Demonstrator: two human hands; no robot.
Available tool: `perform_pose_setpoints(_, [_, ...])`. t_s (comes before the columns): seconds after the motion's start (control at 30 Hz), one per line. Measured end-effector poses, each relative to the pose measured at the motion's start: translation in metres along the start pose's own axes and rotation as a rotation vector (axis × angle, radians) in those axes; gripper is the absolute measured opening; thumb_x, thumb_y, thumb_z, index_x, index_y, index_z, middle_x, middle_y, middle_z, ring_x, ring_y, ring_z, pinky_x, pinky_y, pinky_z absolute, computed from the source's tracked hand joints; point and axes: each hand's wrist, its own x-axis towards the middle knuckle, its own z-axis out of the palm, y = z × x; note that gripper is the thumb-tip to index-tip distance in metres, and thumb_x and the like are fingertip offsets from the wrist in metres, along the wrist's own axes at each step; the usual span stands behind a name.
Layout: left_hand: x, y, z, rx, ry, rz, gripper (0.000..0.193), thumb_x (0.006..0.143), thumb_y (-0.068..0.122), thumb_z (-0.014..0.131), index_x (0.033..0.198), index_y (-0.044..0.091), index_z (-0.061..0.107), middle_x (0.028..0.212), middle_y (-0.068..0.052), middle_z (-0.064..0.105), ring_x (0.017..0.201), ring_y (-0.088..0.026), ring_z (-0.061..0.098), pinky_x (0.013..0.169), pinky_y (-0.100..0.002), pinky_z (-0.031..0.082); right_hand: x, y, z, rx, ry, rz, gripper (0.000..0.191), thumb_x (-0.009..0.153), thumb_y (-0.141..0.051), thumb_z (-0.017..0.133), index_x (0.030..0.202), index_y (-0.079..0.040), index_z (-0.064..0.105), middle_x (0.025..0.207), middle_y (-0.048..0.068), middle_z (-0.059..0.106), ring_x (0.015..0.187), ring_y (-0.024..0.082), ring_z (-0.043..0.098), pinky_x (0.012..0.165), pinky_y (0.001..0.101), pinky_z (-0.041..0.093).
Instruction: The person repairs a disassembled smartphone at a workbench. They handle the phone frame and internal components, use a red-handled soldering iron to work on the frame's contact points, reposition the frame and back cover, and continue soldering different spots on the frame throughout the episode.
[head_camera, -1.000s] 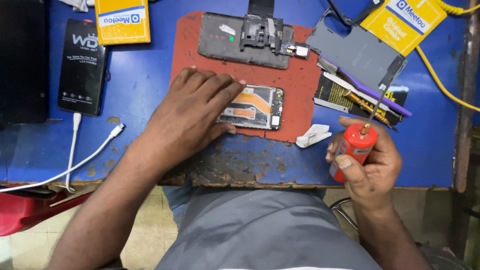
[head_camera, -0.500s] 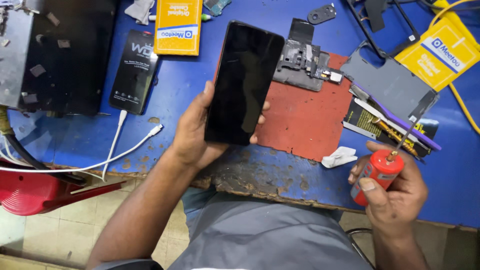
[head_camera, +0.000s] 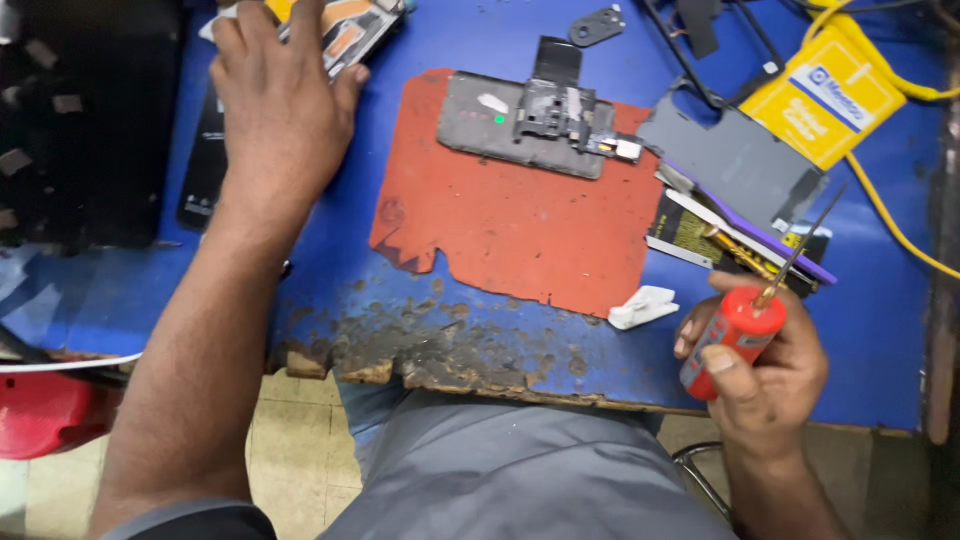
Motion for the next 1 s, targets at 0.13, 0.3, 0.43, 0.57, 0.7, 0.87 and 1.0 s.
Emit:
perform_pose_setpoints(0.13, [0.004, -0.002, 0.012, -0.007, -0.088, -0.039, 0.06, 0.096, 0.029, 0.084, 0.142, 0.004, 0.054, 0.13, -0.025, 0.05, 0.116, -0.042, 0.049, 0.092, -0.055, 0.042, 0.031, -0.026, -0.013, -0.058, 0.011, 0.015, 0.046, 0.1, -0.024, 0.072, 0.134, 0.002, 0.054, 0.094, 0.012, 0.065, 0.081, 0.019, 0.067, 0.078, 0.0326, 0.059])
perform_pose_setpoints(0.3, [0.011, 0.011, -0.008, -0.041, 0.007, 0.05, 0.065, 0.09, 0.024, 0.084, 0.142, -0.001, 0.055, 0.129, -0.027, 0.051, 0.113, -0.044, 0.048, 0.09, -0.058, 0.039, 0.106, -0.055, -0.028, -0.72, -0.03, -0.09, 0.034, 0.1, -0.014, 0.076, 0.121, 0.001, 0.054, 0.104, 0.01, 0.069, 0.089, 0.017, 0.068, 0.082, 0.0308, 0.057])
perform_pose_setpoints(0.43, [0.015, 0.031, -0.027, -0.303, 0.077, 0.094, 0.042, 0.095, 0.013, 0.083, 0.128, 0.001, 0.06, 0.13, -0.021, 0.055, 0.119, -0.042, 0.051, 0.101, -0.054, 0.04, 0.164, -0.052, -0.001, -1.08, -0.163, -0.262, 0.044, 0.092, -0.012, 0.09, 0.118, 0.005, 0.058, 0.099, 0.017, 0.073, 0.089, 0.027, 0.074, 0.077, 0.0385, 0.057])
perform_pose_setpoints(0.57, [0.015, 0.039, -0.021, -0.605, 0.174, 0.098, 0.025, 0.1, 0.002, 0.078, 0.12, 0.002, 0.064, 0.126, -0.016, 0.061, 0.121, -0.038, 0.055, 0.108, -0.047, 0.044, 0.204, -0.035, 0.036, -1.365, -0.139, -0.2, 0.052, 0.082, -0.015, 0.092, 0.12, 0.0, 0.06, 0.093, 0.026, 0.071, 0.085, 0.046, 0.069, 0.071, 0.0517, 0.053])
perform_pose_setpoints(0.7, [0.011, 0.023, -0.007, -0.7, 0.181, 0.12, 0.019, 0.096, -0.004, 0.072, 0.114, 0.002, 0.067, 0.121, -0.013, 0.067, 0.117, -0.034, 0.058, 0.104, -0.042, 0.047, 0.214, -0.023, 0.055, -1.51, -0.139, -0.134, 0.063, 0.078, -0.014, 0.092, 0.131, -0.006, 0.059, 0.093, 0.03, 0.07, 0.086, 0.053, 0.066, 0.073, 0.0562, 0.053])
perform_pose_setpoints(0.87, [0.004, 0.005, -0.006, -0.752, 0.205, 0.053, 0.015, 0.1, -0.003, 0.07, 0.114, 0.003, 0.069, 0.116, -0.01, 0.07, 0.114, -0.031, 0.061, 0.1, -0.041, 0.049, 0.212, -0.036, 0.051, -1.368, -0.174, -0.406, 0.055, 0.086, -0.003, 0.086, 0.132, -0.003, 0.055, 0.104, 0.025, 0.07, 0.094, 0.043, 0.071, 0.081, 0.0461, 0.058])
perform_pose_setpoints(1.0, [0.0, 0.005, -0.017, -0.8, 0.261, 0.038, 0.016, 0.099, -0.004, 0.068, 0.114, 0.001, 0.067, 0.115, -0.013, 0.07, 0.112, -0.034, 0.062, 0.098, -0.042, 0.049, 0.167, -0.062, 0.052, -1.064, -0.166, -0.266, 0.04, 0.101, -0.003, 0.08, 0.129, -0.002, 0.051, 0.115, 0.013, 0.069, 0.102, 0.024, 0.072, 0.092, 0.0348, 0.06])
